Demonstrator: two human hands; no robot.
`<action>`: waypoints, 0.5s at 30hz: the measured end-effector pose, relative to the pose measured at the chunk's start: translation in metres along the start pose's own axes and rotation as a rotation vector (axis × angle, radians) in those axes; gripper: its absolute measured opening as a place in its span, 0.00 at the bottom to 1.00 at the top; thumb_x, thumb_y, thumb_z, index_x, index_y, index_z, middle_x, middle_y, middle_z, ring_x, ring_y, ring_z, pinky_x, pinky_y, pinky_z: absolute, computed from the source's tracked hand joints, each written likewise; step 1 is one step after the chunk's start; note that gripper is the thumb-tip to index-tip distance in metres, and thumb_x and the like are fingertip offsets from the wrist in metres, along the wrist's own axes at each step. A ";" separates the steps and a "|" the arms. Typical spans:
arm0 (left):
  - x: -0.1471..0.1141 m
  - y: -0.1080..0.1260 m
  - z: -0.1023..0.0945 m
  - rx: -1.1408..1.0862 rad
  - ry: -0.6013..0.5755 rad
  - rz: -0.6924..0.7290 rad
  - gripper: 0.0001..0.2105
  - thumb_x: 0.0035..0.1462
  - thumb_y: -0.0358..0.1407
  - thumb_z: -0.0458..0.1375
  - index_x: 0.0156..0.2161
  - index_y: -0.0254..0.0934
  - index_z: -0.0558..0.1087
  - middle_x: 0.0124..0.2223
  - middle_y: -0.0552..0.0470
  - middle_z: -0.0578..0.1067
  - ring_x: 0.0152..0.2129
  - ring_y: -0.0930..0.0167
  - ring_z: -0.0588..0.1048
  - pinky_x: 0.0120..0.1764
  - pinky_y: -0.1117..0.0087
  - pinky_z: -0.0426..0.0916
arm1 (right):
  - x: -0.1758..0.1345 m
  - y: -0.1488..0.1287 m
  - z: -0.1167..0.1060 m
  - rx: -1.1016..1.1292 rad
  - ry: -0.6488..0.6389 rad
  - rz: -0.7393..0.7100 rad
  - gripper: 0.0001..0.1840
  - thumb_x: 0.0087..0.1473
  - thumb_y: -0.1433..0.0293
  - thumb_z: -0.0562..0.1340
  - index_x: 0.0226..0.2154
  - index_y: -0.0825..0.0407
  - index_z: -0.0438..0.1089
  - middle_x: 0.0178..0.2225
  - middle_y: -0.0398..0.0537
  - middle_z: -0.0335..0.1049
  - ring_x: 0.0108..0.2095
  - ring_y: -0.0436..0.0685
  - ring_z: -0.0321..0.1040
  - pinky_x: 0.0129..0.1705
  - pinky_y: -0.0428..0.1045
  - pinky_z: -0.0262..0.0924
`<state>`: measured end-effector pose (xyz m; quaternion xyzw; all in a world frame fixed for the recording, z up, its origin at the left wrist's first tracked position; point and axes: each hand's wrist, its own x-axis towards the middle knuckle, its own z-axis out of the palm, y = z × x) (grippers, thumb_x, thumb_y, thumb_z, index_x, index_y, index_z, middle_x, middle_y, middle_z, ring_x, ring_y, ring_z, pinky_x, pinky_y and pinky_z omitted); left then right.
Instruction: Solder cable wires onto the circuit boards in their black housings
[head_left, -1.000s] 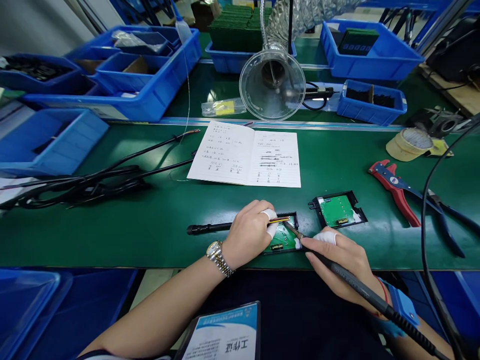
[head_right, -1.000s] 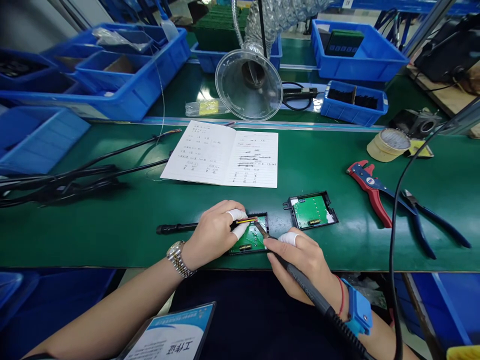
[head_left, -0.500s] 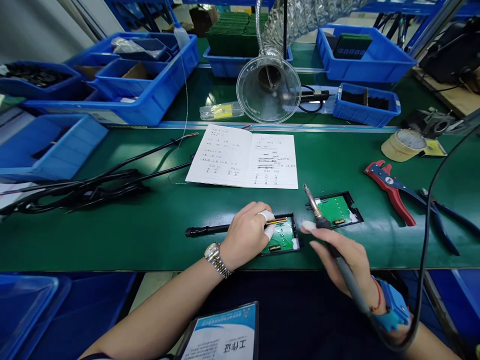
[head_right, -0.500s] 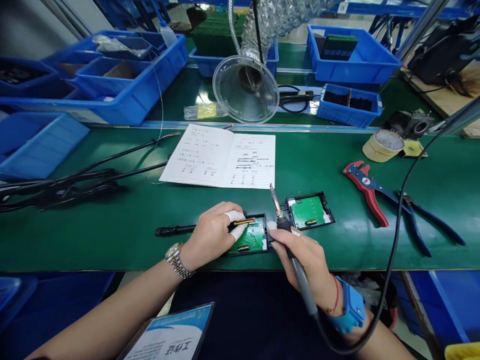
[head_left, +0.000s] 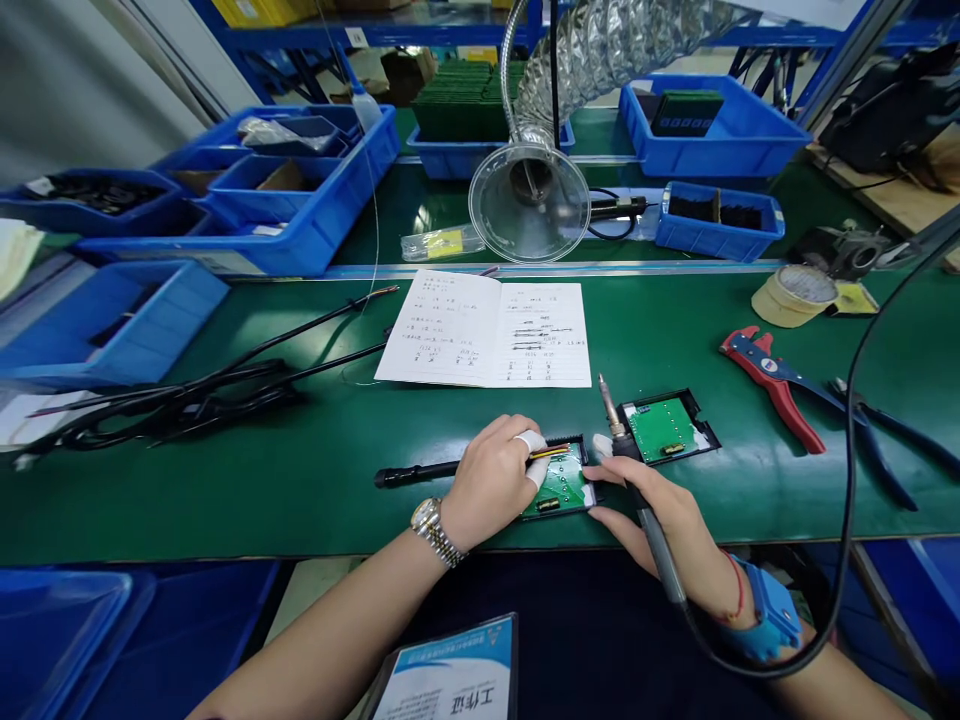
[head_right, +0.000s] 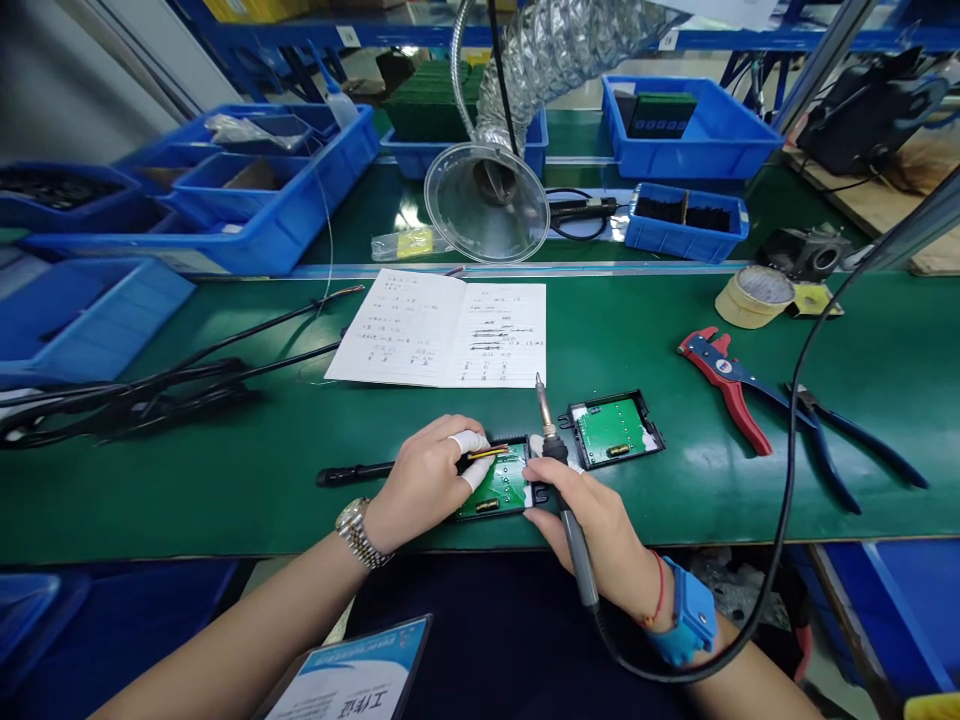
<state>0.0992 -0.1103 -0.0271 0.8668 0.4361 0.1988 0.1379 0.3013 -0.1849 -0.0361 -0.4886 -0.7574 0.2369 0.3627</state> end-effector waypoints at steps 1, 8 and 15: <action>0.000 0.000 -0.001 -0.011 -0.005 0.003 0.02 0.51 0.27 0.56 0.31 0.34 0.71 0.34 0.49 0.72 0.32 0.67 0.70 0.35 0.65 0.67 | 0.000 0.000 0.000 0.000 0.003 -0.001 0.24 0.52 0.73 0.59 0.52 0.50 0.56 0.44 0.51 0.70 0.46 0.57 0.67 0.50 0.54 0.63; 0.002 0.003 -0.007 -0.130 0.023 -0.017 0.08 0.53 0.31 0.57 0.40 0.37 0.69 0.35 0.50 0.71 0.31 0.69 0.70 0.33 0.68 0.67 | -0.001 0.001 0.001 0.014 0.008 -0.018 0.25 0.52 0.74 0.58 0.53 0.51 0.54 0.45 0.52 0.70 0.47 0.57 0.67 0.50 0.54 0.63; -0.001 -0.002 -0.002 -0.278 0.096 -0.038 0.06 0.53 0.32 0.57 0.37 0.37 0.74 0.31 0.51 0.72 0.28 0.71 0.71 0.32 0.71 0.67 | -0.001 0.002 0.002 0.009 0.003 -0.014 0.25 0.53 0.74 0.58 0.53 0.50 0.53 0.44 0.52 0.70 0.46 0.56 0.67 0.49 0.53 0.63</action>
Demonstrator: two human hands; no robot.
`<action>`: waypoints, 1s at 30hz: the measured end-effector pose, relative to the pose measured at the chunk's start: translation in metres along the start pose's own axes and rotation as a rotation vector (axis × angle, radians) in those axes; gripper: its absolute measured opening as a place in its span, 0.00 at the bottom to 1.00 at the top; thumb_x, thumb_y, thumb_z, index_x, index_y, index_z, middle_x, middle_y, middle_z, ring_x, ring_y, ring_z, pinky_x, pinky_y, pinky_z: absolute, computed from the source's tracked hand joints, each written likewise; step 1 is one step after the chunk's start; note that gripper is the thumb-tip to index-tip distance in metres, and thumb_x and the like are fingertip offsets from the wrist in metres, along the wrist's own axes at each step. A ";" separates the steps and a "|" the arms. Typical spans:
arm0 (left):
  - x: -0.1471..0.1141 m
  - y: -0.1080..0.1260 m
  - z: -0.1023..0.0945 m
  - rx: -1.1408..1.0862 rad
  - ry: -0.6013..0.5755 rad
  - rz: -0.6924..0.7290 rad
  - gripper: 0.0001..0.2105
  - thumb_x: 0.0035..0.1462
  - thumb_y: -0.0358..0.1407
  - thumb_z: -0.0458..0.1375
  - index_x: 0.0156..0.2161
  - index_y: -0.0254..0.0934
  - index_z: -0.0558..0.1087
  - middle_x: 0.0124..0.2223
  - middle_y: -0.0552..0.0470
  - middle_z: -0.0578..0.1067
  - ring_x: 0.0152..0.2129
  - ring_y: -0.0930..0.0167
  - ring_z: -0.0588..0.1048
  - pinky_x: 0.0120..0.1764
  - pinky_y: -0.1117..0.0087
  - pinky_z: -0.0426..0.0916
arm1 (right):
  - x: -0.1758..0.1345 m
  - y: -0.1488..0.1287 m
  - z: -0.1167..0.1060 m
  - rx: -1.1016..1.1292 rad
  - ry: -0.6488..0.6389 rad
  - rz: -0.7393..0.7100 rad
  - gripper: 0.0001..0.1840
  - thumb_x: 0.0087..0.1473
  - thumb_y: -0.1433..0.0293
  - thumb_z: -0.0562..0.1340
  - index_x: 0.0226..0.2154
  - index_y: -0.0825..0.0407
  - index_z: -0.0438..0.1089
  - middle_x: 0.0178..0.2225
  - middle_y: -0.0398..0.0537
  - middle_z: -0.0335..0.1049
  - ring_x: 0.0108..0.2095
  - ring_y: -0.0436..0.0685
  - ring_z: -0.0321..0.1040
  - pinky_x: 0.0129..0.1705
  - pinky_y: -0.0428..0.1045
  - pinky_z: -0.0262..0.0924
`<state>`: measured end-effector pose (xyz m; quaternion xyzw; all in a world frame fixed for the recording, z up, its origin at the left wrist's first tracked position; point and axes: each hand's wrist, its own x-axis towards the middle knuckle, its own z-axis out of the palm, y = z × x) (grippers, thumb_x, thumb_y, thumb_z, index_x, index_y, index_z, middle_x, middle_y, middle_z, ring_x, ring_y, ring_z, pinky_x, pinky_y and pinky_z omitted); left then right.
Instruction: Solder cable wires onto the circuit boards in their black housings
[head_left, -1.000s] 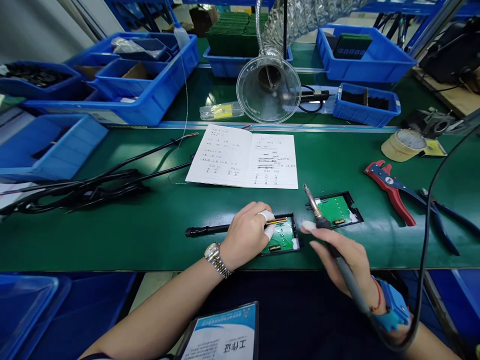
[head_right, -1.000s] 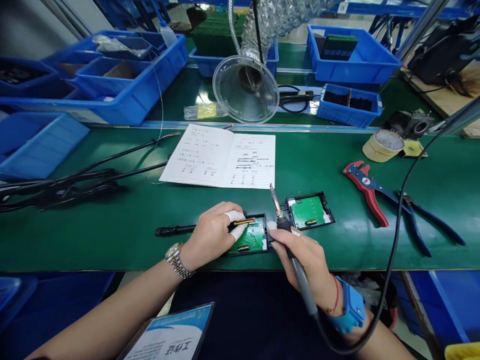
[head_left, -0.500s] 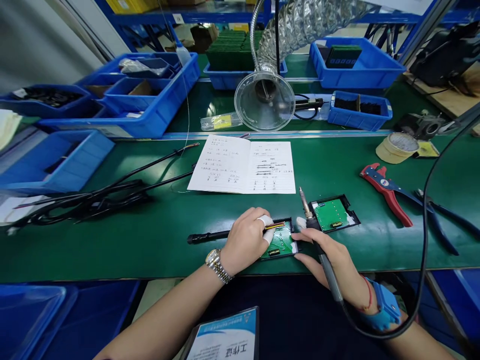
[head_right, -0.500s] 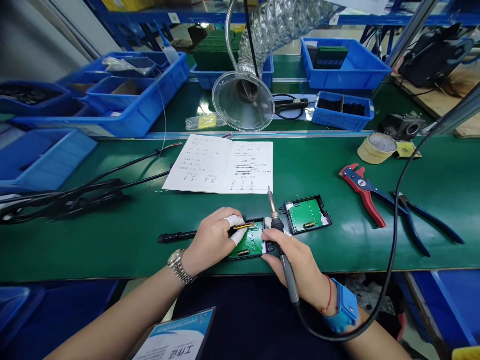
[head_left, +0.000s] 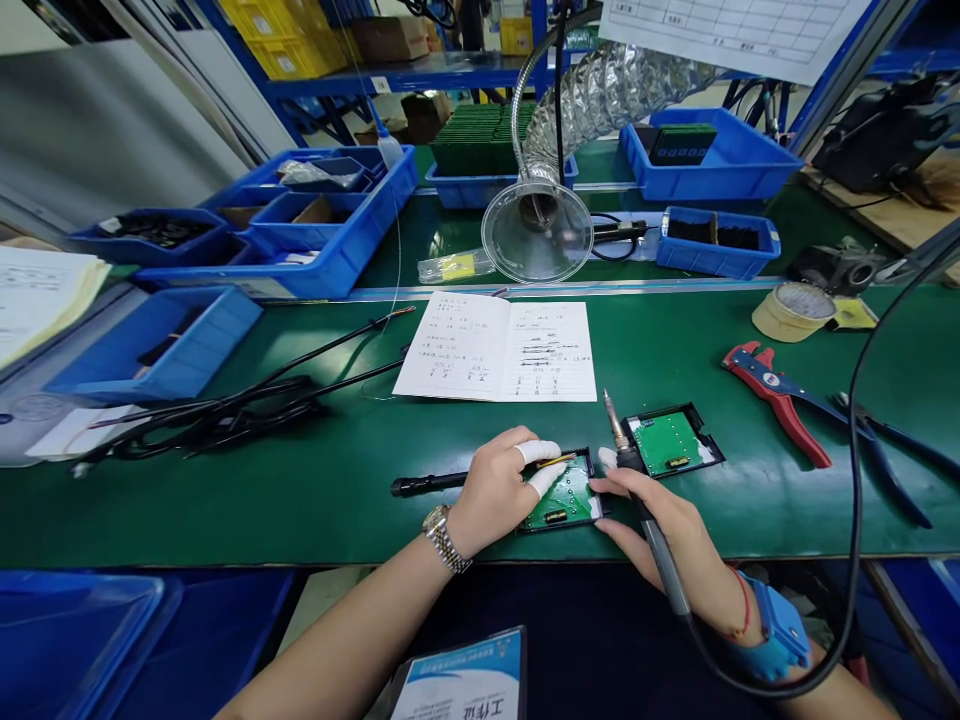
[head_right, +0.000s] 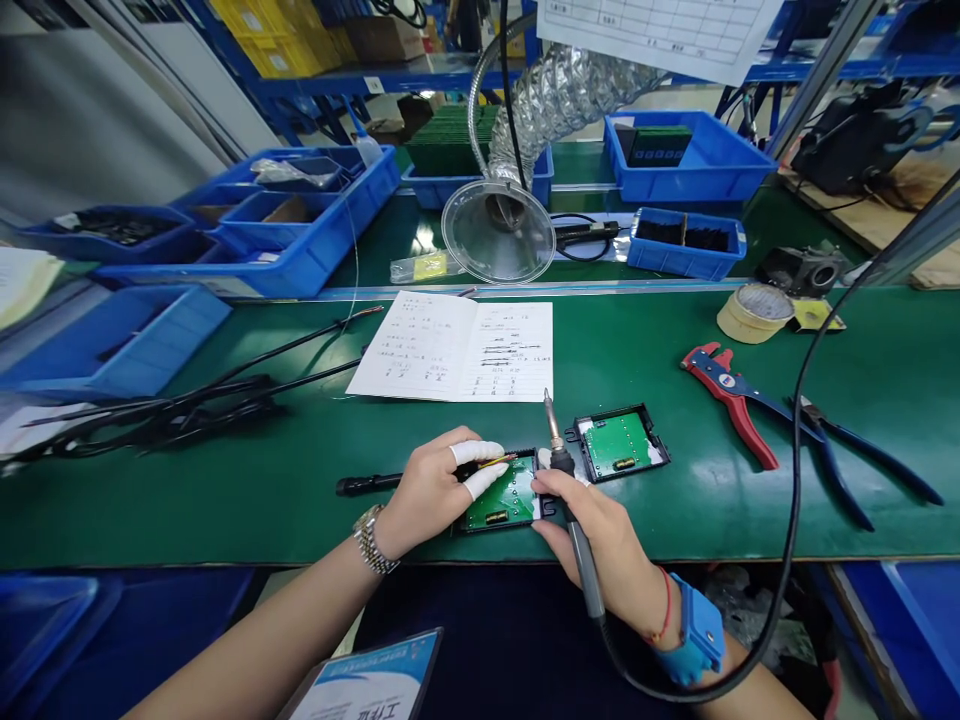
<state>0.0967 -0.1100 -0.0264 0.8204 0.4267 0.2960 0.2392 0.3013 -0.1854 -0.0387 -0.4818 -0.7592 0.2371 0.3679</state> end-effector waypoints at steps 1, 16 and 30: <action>0.001 0.000 -0.001 -0.026 -0.002 -0.024 0.07 0.53 0.32 0.57 0.38 0.37 0.75 0.31 0.51 0.72 0.28 0.71 0.71 0.32 0.71 0.68 | 0.000 0.000 0.000 0.000 -0.001 0.003 0.25 0.53 0.74 0.58 0.53 0.50 0.53 0.44 0.52 0.70 0.46 0.56 0.67 0.49 0.53 0.63; 0.019 -0.003 -0.024 -0.233 -0.437 -0.245 0.15 0.54 0.36 0.54 0.47 0.35 0.70 0.39 0.49 0.74 0.35 0.69 0.71 0.41 0.68 0.66 | -0.002 0.001 0.002 0.013 0.002 0.009 0.25 0.53 0.74 0.59 0.53 0.50 0.54 0.45 0.49 0.69 0.47 0.54 0.66 0.53 0.50 0.60; 0.028 0.004 -0.021 -0.055 -0.473 -0.112 0.11 0.59 0.34 0.46 0.34 0.34 0.70 0.33 0.50 0.70 0.29 0.70 0.68 0.34 0.69 0.62 | -0.002 0.001 0.002 0.013 0.013 0.003 0.26 0.52 0.75 0.59 0.53 0.50 0.54 0.45 0.49 0.69 0.46 0.54 0.67 0.52 0.50 0.61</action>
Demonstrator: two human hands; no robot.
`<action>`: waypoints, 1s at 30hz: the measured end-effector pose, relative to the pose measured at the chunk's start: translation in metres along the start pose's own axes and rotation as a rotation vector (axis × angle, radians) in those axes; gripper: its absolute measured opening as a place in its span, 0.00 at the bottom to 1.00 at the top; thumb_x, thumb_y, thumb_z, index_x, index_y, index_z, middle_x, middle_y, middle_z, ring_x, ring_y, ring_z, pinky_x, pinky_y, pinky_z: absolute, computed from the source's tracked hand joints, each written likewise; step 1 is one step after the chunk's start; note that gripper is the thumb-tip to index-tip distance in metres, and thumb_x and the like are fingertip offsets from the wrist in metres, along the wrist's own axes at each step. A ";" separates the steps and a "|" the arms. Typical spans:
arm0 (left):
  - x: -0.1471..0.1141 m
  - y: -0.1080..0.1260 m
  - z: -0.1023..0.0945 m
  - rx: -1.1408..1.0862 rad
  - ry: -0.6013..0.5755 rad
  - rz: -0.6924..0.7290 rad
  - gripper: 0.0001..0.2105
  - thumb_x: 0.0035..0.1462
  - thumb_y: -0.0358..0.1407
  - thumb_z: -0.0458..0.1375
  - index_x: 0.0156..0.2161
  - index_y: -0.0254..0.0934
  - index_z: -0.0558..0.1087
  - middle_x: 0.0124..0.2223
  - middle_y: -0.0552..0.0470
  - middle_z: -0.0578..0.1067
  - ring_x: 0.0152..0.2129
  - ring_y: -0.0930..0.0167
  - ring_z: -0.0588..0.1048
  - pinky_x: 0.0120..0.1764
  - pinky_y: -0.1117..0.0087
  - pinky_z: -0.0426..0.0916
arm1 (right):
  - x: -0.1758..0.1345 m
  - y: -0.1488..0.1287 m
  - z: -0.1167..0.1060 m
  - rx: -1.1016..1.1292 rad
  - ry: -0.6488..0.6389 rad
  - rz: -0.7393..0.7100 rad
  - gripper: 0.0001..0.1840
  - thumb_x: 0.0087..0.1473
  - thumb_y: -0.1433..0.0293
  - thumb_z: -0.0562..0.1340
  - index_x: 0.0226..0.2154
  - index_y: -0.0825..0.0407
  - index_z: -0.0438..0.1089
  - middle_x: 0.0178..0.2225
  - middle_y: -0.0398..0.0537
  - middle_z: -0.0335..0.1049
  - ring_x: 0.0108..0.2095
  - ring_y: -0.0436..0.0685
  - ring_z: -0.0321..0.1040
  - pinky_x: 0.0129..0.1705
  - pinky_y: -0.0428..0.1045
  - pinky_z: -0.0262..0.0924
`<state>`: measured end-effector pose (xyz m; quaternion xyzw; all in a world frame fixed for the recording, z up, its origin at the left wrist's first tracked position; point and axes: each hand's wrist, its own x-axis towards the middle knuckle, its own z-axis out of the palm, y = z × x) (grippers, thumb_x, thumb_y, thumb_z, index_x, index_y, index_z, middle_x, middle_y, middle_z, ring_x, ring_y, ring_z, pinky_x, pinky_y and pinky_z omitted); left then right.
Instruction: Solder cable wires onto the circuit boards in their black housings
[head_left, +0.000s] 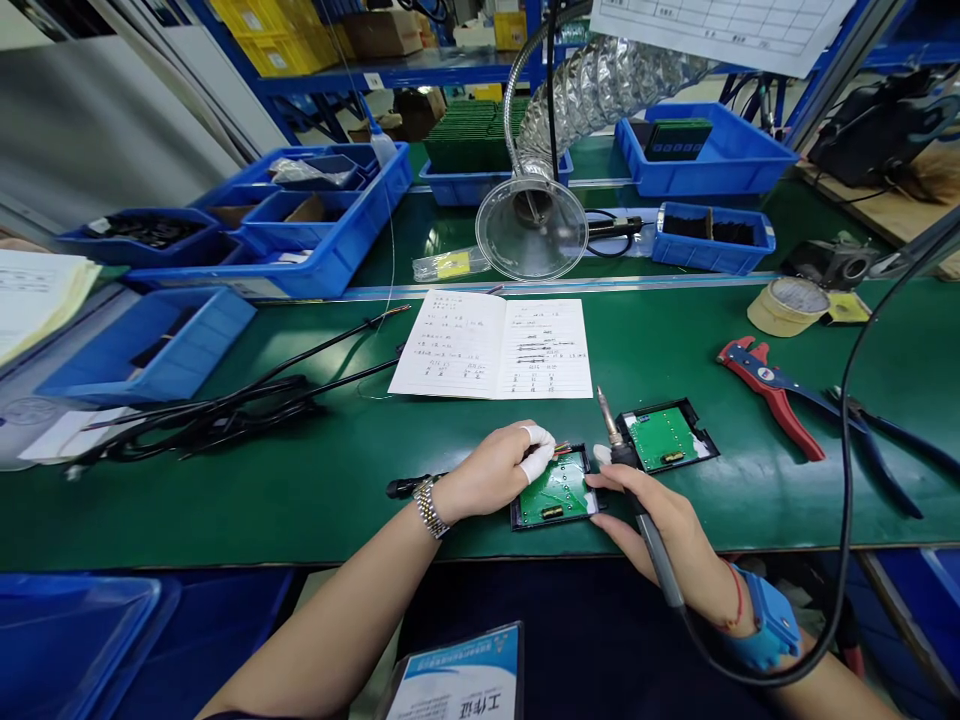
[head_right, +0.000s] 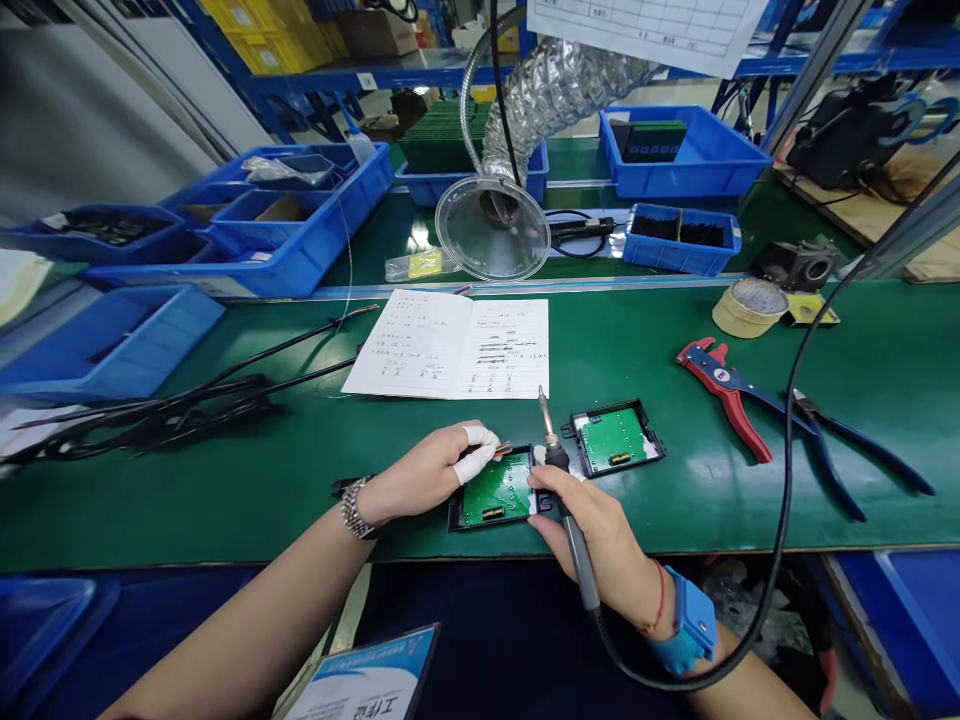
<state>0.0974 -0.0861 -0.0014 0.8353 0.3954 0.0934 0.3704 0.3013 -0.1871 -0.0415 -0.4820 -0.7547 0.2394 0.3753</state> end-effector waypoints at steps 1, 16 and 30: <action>0.000 -0.001 0.001 0.010 0.017 0.001 0.10 0.58 0.33 0.47 0.34 0.34 0.70 0.32 0.50 0.70 0.28 0.71 0.67 0.33 0.69 0.62 | 0.000 0.000 0.000 -0.002 0.002 -0.001 0.26 0.52 0.75 0.59 0.53 0.50 0.54 0.45 0.49 0.69 0.46 0.53 0.67 0.52 0.50 0.61; -0.004 -0.004 0.015 0.007 0.187 0.023 0.04 0.51 0.30 0.57 0.34 0.36 0.73 0.30 0.52 0.68 0.29 0.71 0.67 0.33 0.69 0.63 | 0.000 0.000 0.000 -0.010 -0.010 0.014 0.24 0.52 0.74 0.60 0.52 0.49 0.56 0.45 0.48 0.69 0.45 0.53 0.67 0.52 0.50 0.60; -0.003 0.000 0.017 -0.095 0.266 -0.021 0.03 0.50 0.29 0.56 0.26 0.35 0.68 0.27 0.55 0.67 0.23 0.75 0.66 0.28 0.73 0.62 | 0.002 0.001 -0.001 -0.002 -0.016 0.002 0.25 0.53 0.73 0.59 0.53 0.50 0.54 0.45 0.50 0.69 0.46 0.55 0.67 0.51 0.51 0.61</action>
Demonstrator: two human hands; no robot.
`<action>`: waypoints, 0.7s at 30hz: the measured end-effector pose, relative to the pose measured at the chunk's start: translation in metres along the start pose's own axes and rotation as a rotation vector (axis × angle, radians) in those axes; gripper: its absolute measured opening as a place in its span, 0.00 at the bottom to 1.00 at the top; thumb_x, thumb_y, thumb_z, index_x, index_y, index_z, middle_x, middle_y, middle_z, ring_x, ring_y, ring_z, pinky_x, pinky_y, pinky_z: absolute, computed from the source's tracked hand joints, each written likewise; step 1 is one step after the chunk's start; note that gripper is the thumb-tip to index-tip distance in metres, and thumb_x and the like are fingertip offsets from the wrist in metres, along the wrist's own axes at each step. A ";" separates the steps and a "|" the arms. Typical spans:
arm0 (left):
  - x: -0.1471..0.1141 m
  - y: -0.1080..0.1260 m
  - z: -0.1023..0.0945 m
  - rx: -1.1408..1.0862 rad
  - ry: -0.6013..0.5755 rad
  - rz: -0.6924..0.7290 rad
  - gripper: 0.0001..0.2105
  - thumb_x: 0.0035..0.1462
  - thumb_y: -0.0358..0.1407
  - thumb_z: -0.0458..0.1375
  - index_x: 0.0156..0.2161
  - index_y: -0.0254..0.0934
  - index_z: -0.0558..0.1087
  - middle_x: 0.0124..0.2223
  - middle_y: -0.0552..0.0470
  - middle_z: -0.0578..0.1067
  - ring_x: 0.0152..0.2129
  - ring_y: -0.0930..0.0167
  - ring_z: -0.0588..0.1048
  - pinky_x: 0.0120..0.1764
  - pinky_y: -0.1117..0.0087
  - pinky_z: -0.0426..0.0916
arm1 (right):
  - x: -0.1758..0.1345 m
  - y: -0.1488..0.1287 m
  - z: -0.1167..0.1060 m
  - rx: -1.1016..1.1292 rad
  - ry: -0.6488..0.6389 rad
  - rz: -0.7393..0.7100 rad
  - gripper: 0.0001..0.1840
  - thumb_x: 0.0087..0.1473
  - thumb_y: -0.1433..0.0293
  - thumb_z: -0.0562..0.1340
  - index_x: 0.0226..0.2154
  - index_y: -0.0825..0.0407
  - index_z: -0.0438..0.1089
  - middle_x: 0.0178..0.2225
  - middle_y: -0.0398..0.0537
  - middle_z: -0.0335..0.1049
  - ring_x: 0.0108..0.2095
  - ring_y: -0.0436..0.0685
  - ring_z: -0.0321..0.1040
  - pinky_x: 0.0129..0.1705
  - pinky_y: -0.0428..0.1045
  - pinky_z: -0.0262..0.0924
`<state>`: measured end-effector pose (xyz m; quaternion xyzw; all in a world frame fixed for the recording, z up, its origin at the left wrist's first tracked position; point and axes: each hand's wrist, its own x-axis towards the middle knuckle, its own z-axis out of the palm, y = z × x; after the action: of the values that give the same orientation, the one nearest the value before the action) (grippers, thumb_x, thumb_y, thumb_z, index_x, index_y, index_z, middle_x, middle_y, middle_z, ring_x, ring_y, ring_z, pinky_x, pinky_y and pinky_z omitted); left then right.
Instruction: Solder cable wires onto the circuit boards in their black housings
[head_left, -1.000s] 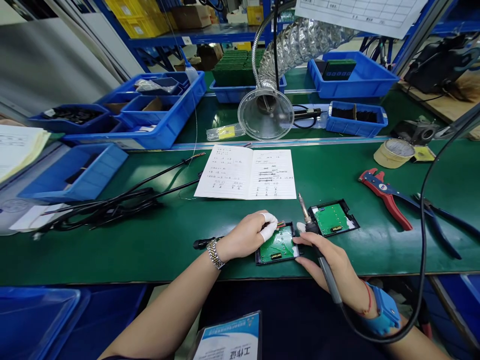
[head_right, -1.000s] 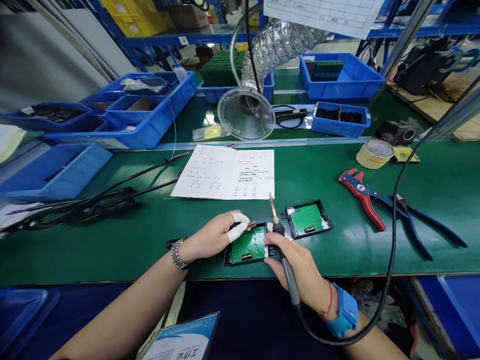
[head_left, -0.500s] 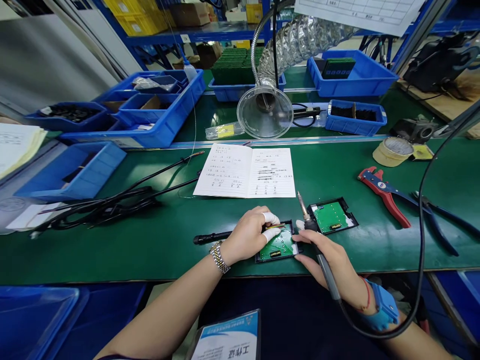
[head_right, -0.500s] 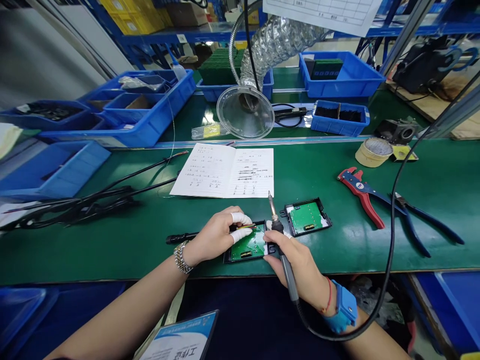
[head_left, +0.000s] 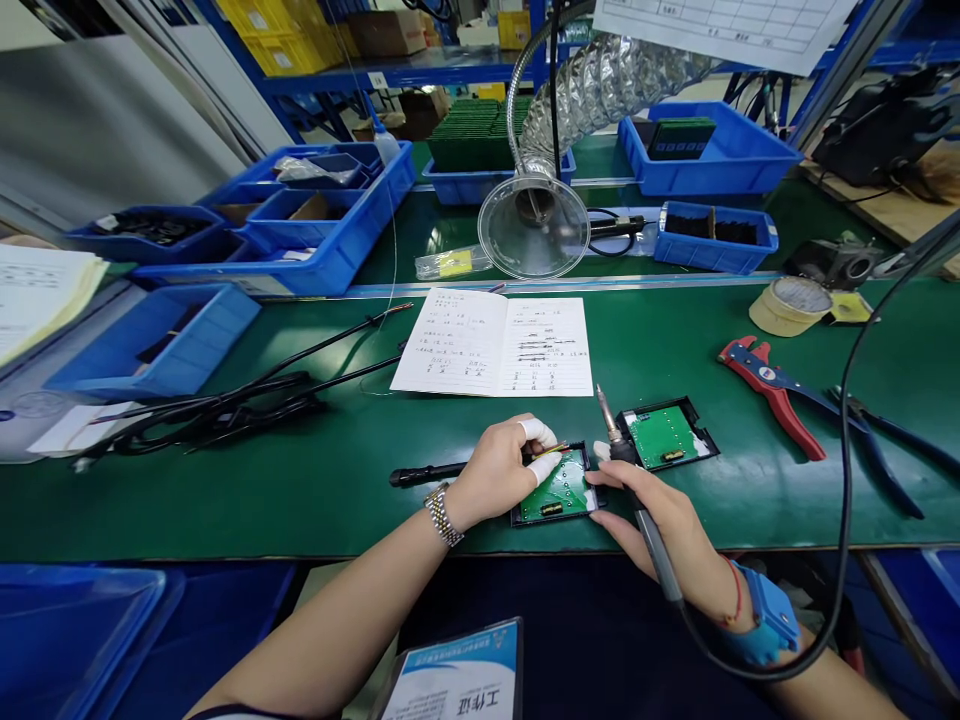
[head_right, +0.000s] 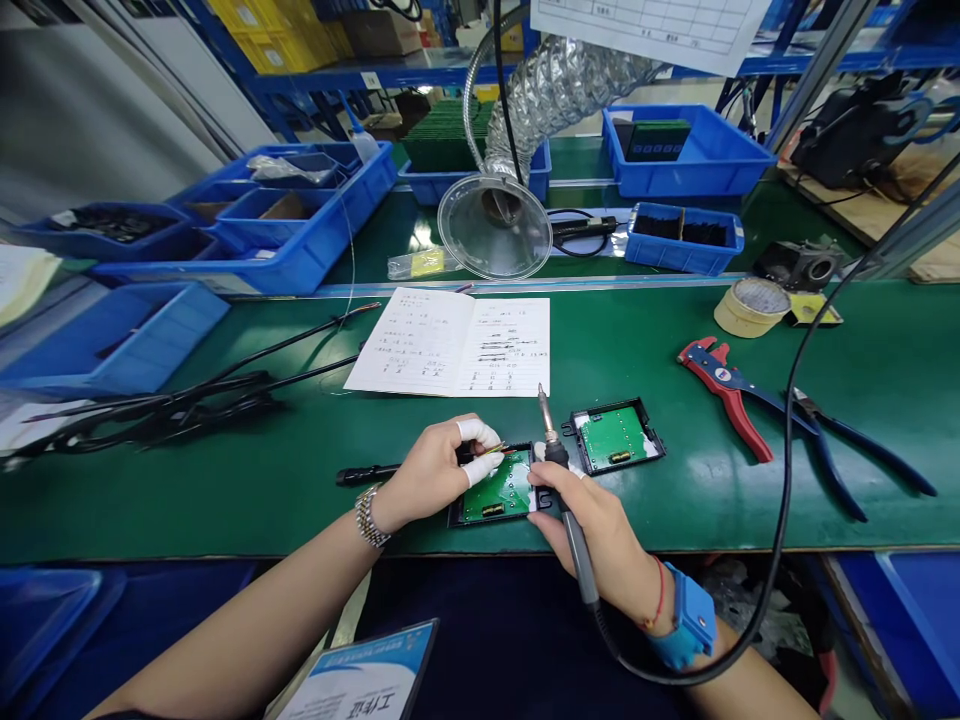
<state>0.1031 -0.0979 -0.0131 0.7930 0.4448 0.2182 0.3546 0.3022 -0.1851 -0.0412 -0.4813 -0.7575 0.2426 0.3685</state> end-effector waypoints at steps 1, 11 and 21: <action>-0.001 -0.001 0.000 0.032 -0.005 0.016 0.02 0.50 0.30 0.56 0.27 0.35 0.68 0.27 0.54 0.67 0.24 0.74 0.66 0.29 0.72 0.62 | 0.000 0.000 0.000 0.001 0.000 0.003 0.24 0.53 0.73 0.58 0.53 0.50 0.54 0.45 0.50 0.69 0.46 0.55 0.67 0.51 0.51 0.61; -0.005 0.000 0.000 0.361 -0.112 0.118 0.05 0.54 0.30 0.53 0.33 0.34 0.72 0.32 0.49 0.68 0.31 0.68 0.64 0.34 0.66 0.63 | 0.001 -0.003 -0.001 0.019 0.005 0.007 0.25 0.52 0.74 0.59 0.53 0.50 0.55 0.46 0.50 0.69 0.47 0.55 0.66 0.52 0.52 0.61; -0.005 -0.003 0.002 0.399 -0.115 0.171 0.05 0.56 0.30 0.52 0.32 0.34 0.70 0.33 0.49 0.68 0.31 0.68 0.64 0.34 0.67 0.63 | -0.010 -0.026 -0.030 -0.118 0.256 -0.086 0.22 0.50 0.77 0.60 0.49 0.49 0.64 0.31 0.46 0.71 0.30 0.54 0.69 0.32 0.48 0.66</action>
<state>0.1001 -0.1013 -0.0169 0.8934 0.3891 0.1096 0.1957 0.3140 -0.2045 -0.0072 -0.4964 -0.7370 0.1183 0.4431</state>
